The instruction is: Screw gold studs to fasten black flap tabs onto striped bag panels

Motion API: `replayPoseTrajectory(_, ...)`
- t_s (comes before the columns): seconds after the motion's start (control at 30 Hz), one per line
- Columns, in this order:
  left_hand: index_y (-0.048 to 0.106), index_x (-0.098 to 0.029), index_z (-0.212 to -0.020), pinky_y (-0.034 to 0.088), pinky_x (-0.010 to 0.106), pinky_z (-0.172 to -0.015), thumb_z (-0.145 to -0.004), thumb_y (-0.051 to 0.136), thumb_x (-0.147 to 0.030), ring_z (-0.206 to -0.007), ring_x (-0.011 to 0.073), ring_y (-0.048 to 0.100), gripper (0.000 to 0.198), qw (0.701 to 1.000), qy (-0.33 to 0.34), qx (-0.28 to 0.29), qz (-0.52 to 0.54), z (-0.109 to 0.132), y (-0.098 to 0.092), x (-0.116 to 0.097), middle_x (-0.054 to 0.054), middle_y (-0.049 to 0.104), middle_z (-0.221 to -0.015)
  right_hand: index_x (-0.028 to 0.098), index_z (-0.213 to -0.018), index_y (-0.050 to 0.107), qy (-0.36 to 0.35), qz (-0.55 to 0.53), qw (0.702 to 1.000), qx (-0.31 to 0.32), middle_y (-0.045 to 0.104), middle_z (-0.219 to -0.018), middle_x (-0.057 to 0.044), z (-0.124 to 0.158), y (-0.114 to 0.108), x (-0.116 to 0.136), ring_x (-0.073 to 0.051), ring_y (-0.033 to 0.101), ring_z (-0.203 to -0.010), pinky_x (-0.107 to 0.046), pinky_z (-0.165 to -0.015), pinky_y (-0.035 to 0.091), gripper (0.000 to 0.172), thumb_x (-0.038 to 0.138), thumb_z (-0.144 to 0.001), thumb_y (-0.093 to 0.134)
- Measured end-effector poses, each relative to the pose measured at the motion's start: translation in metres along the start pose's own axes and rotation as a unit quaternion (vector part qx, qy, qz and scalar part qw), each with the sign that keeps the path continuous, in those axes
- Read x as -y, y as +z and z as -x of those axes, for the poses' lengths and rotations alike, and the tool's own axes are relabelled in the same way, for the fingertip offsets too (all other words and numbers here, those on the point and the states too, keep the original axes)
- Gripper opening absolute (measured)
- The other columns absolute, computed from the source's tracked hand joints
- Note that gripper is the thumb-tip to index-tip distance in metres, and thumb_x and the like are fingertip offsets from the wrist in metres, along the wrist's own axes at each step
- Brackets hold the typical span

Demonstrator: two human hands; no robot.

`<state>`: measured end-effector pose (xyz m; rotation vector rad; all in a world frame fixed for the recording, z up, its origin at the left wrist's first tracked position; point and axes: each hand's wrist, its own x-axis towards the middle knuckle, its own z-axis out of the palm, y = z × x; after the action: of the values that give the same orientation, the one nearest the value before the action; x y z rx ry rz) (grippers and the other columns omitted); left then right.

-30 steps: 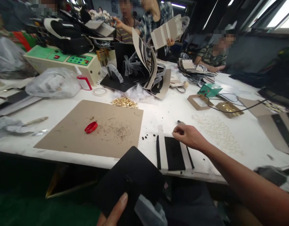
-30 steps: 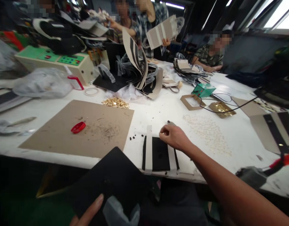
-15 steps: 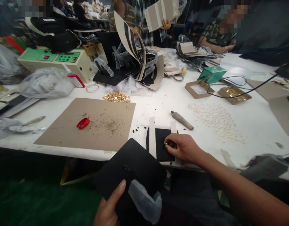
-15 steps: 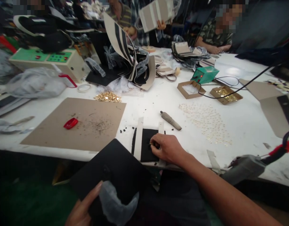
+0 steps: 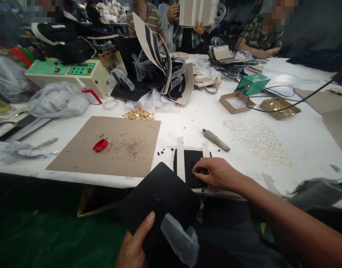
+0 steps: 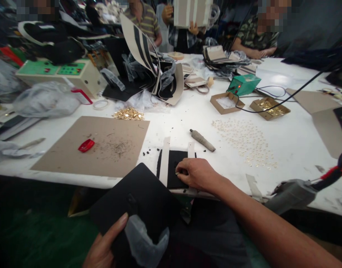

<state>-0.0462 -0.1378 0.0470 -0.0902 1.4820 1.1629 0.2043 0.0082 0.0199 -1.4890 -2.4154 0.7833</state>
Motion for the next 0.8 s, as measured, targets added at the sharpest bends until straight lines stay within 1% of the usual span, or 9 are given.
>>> replayPoseTrajectory(0.13,0.066,-0.017,-0.138,0.062,0.044,-0.100,-0.081,0.079,-0.016,-0.110,0.0342,0.075,0.058,1.000,-0.022,0.014,0.008,0.000,-0.001,0.001,0.011,0.082,-0.111,0.030,-0.099,0.081,0.015,-0.002,1.000,-0.002,0.077,-0.096,0.000,0.002,0.002,0.000,-0.019,0.069,-0.083,-0.028,-0.073,0.046,0.017,0.025,-0.087,0.070)
replayPoseTrajectory(0.2,0.066,-0.017,-0.138,0.062,0.044,-0.100,-0.080,0.079,-0.016,-0.111,0.0345,0.075,0.059,0.999,-0.025,0.018,0.011,-0.001,-0.002,0.001,0.010,0.082,-0.110,0.030,-0.099,0.081,0.031,0.002,1.000,-0.003,0.077,-0.097,0.001,0.003,0.002,0.002,-0.019,0.069,-0.084,-0.029,-0.073,0.046,0.017,0.025,-0.086,0.071)
replayPoseTrajectory(0.4,0.067,-0.019,-0.137,0.062,0.043,-0.099,-0.078,0.082,-0.018,-0.107,0.0335,0.076,0.061,0.999,-0.033,0.022,0.004,-0.002,-0.003,0.000,0.009,0.082,-0.108,0.029,-0.091,0.079,0.079,0.001,0.997,-0.001,0.073,-0.081,0.003,-0.001,0.000,0.007,-0.016,0.065,-0.074,-0.027,-0.065,0.041,0.011,0.024,-0.082,0.074)
replayPoseTrajectory(0.47,0.067,-0.019,-0.137,0.062,0.042,-0.100,-0.079,0.081,-0.018,-0.107,0.0330,0.076,0.059,0.999,-0.031,0.026,0.006,-0.003,-0.004,0.001,0.009,0.082,-0.110,0.029,-0.092,0.078,0.085,-0.002,0.996,0.005,0.072,-0.078,0.004,-0.002,-0.001,0.008,-0.016,0.064,-0.072,-0.027,-0.063,0.040,0.012,0.024,-0.081,0.075)
replayPoseTrajectory(0.53,0.067,-0.018,-0.137,0.062,0.042,-0.101,-0.079,0.081,-0.017,-0.109,0.0330,0.076,0.059,0.999,-0.030,0.031,0.012,-0.004,-0.005,0.002,0.010,0.081,-0.112,0.029,-0.094,0.077,0.080,-0.005,0.997,0.007,0.071,-0.078,0.004,-0.002,-0.002,0.008,-0.016,0.063,-0.071,-0.027,-0.063,0.040,0.016,0.024,-0.080,0.076)
replayPoseTrajectory(0.63,0.068,-0.017,-0.135,0.062,0.043,-0.099,-0.077,0.083,-0.019,-0.110,0.0351,0.075,0.059,0.998,-0.042,0.034,0.016,-0.006,-0.006,0.002,0.011,0.082,-0.110,0.029,-0.098,0.074,0.062,-0.022,0.998,-0.002,0.070,-0.082,0.004,0.001,-0.002,0.007,-0.016,0.063,-0.073,-0.026,-0.064,0.042,0.019,0.024,-0.080,0.076)
replayPoseTrajectory(0.8,0.070,-0.016,-0.131,0.064,0.047,-0.096,-0.076,0.083,-0.018,-0.109,0.0374,0.075,0.057,0.998,-0.045,0.040,0.022,-0.006,-0.006,0.001,0.011,0.082,-0.108,0.028,-0.094,0.074,0.000,-0.050,0.998,-0.023,0.072,-0.094,0.002,0.008,0.003,0.002,-0.015,0.066,-0.079,-0.026,-0.073,0.047,0.013,0.020,-0.086,0.069)
